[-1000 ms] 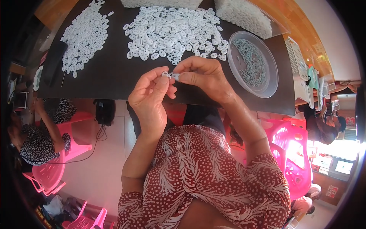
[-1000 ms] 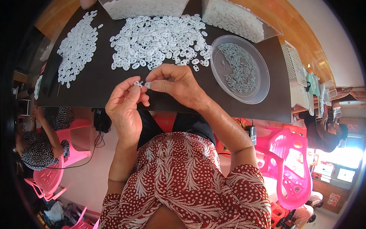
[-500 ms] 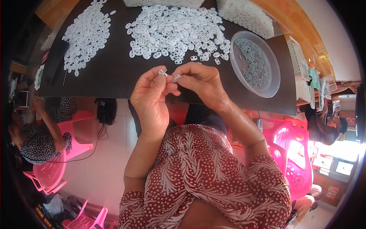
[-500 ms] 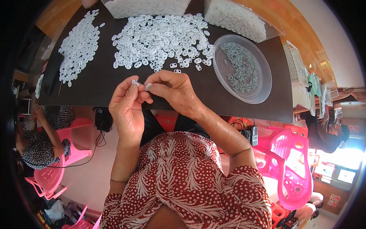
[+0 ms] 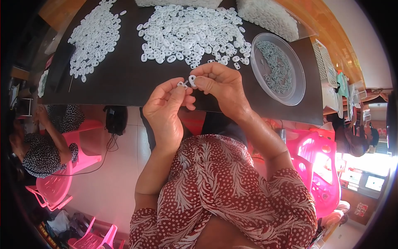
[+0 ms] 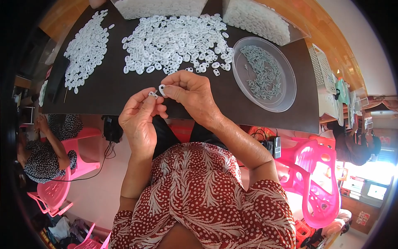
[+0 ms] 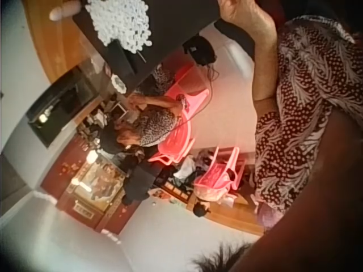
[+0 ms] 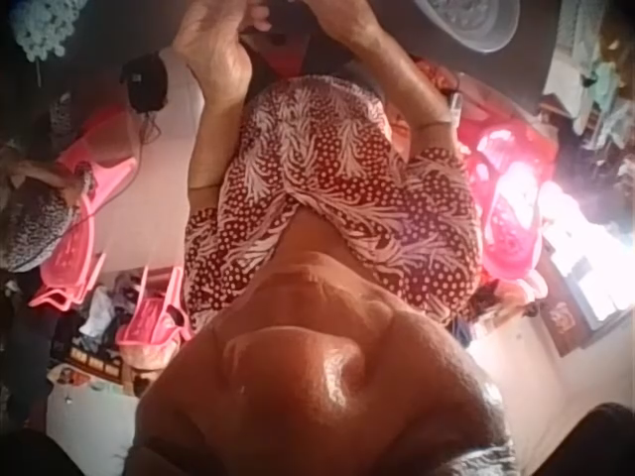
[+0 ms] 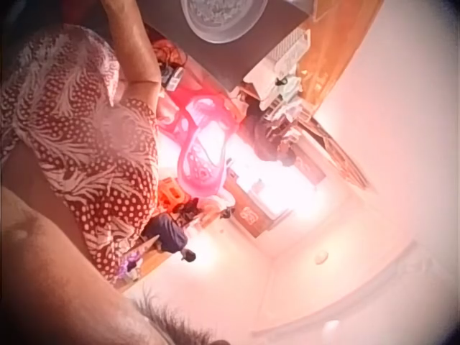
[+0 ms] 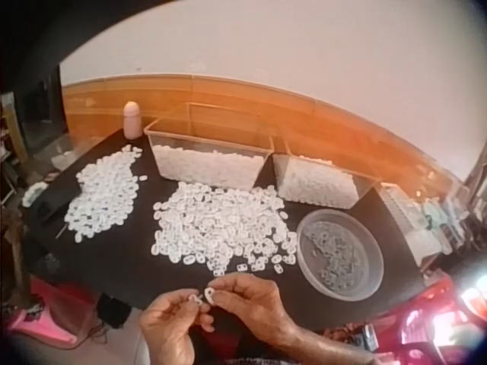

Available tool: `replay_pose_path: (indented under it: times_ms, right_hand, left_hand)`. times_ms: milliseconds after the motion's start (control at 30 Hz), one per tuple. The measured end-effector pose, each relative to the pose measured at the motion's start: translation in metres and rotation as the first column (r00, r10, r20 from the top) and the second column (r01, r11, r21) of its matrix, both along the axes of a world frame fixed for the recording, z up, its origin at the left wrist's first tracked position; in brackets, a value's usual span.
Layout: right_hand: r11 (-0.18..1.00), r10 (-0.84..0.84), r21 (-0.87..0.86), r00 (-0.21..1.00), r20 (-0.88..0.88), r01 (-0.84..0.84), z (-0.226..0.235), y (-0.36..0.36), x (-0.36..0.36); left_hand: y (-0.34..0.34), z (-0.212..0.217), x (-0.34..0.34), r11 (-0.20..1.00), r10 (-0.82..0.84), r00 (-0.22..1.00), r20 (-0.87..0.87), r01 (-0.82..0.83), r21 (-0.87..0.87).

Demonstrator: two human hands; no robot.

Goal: Manual assembly of small white plastic components by inserting small metal rings into them at a workbench.

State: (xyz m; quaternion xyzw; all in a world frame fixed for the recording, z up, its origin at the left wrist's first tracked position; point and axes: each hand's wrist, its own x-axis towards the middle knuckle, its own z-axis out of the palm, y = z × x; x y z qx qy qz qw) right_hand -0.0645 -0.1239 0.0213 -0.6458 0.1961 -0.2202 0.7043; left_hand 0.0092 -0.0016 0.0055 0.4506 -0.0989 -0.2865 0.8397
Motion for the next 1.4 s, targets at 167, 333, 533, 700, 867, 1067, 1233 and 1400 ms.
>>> replay_pose_path:
  times_ms: [167,333,533,700,867,1067,1233,1400]
  right_hand:
    - [0.999,-0.027,-0.037,0.999,0.026,0.028,-0.002,-0.002,0.000]
    - [0.998,-0.020,-0.060,0.999,0.042,0.023,-0.003,-0.001,0.000]
    - [0.994,-0.033,-0.103,0.995,0.090,0.043,-0.007,0.001,0.002]
    - [0.986,-0.035,-0.157,0.995,0.095,0.050,-0.006,0.003,0.003]
    - [0.967,-0.052,-0.244,0.995,0.080,0.070,-0.009,0.005,0.001]
    - [0.886,-0.073,-0.450,0.992,0.105,0.113,-0.013,0.009,0.003]
    - [0.784,-0.051,-0.615,0.997,0.064,0.080,-0.012,0.007,0.001]
    - [0.727,-0.042,-0.684,0.999,0.035,0.054,-0.010,0.007,0.001]
  left_hand:
    - [0.000,0.001,-0.004,0.998,0.023,0.997,0.073,-0.028,0.059]
    - [0.001,0.002,-0.004,0.994,0.033,0.994,0.105,-0.044,0.096]
    - [0.000,0.000,-0.005,0.995,0.023,0.997,0.073,-0.030,0.099]
    - [0.000,-0.002,-0.005,0.994,0.041,0.995,0.096,-0.050,0.097]
    - [0.000,-0.003,-0.007,0.992,0.038,0.993,0.110,-0.051,0.118]
    - [-0.002,-0.004,-0.009,0.996,0.031,0.993,0.113,-0.041,0.085]
    - [-0.002,-0.008,-0.009,0.998,0.024,0.994,0.110,-0.031,0.058]
    - [-0.002,-0.011,-0.010,0.999,0.012,0.988,0.154,-0.019,0.043]
